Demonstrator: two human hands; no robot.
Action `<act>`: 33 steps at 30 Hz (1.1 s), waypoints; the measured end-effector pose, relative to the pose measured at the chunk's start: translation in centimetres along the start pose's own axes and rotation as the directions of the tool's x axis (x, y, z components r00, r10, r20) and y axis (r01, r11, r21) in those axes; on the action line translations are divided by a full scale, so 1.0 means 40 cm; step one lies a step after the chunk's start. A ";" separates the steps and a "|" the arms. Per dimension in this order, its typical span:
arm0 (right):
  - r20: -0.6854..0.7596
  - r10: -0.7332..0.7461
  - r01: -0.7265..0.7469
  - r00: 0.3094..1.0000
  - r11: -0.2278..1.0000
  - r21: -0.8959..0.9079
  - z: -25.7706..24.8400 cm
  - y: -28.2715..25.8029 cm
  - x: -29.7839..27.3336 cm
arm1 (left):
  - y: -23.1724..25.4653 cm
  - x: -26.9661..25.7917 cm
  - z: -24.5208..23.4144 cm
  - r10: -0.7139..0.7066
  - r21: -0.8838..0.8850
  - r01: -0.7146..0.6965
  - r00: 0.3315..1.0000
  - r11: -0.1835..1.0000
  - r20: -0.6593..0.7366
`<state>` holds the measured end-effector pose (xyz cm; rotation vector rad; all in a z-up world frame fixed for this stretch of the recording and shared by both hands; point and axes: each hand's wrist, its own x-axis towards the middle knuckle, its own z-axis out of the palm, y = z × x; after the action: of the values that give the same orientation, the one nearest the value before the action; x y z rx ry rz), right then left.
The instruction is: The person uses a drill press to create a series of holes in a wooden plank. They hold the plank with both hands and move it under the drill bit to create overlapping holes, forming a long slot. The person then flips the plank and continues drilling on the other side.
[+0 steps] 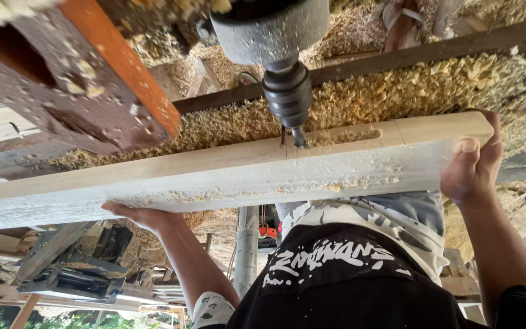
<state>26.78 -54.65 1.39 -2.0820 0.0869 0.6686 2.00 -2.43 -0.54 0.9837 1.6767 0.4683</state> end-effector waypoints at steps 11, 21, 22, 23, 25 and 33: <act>-0.014 -0.157 0.155 0.987 0.980 -0.125 -0.005 -0.110 0.103 | 0.059 0.024 0.041 -0.068 -0.078 0.069 0.997 0.995 0.019; -0.057 -0.209 0.205 0.976 0.976 -0.074 0.001 -0.075 0.103 | 0.054 0.041 0.012 -0.019 0.051 0.022 0.998 0.998 -0.056; -0.042 -0.224 0.219 0.974 0.971 -0.101 -0.006 -0.072 0.095 | 0.049 0.038 -0.001 -0.046 0.028 0.048 0.998 0.998 -0.046; -0.044 -0.237 0.231 0.970 0.966 -0.112 -0.001 -0.069 0.097 | 0.053 0.051 0.000 -0.065 -0.002 0.065 0.997 0.998 -0.031; -0.046 -0.225 0.221 0.973 0.972 -0.082 -0.001 -0.083 0.099 | 0.062 0.057 0.015 -0.075 -0.018 0.075 0.997 0.997 -0.012; -0.023 -0.147 0.147 0.989 0.989 0.015 0.018 -0.126 0.089 | 0.108 0.054 0.020 -0.146 0.247 0.171 0.982 0.954 -0.116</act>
<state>31.05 -50.50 3.17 -2.0571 -0.0485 0.5539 4.18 1.67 1.01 1.0139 1.9216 0.1966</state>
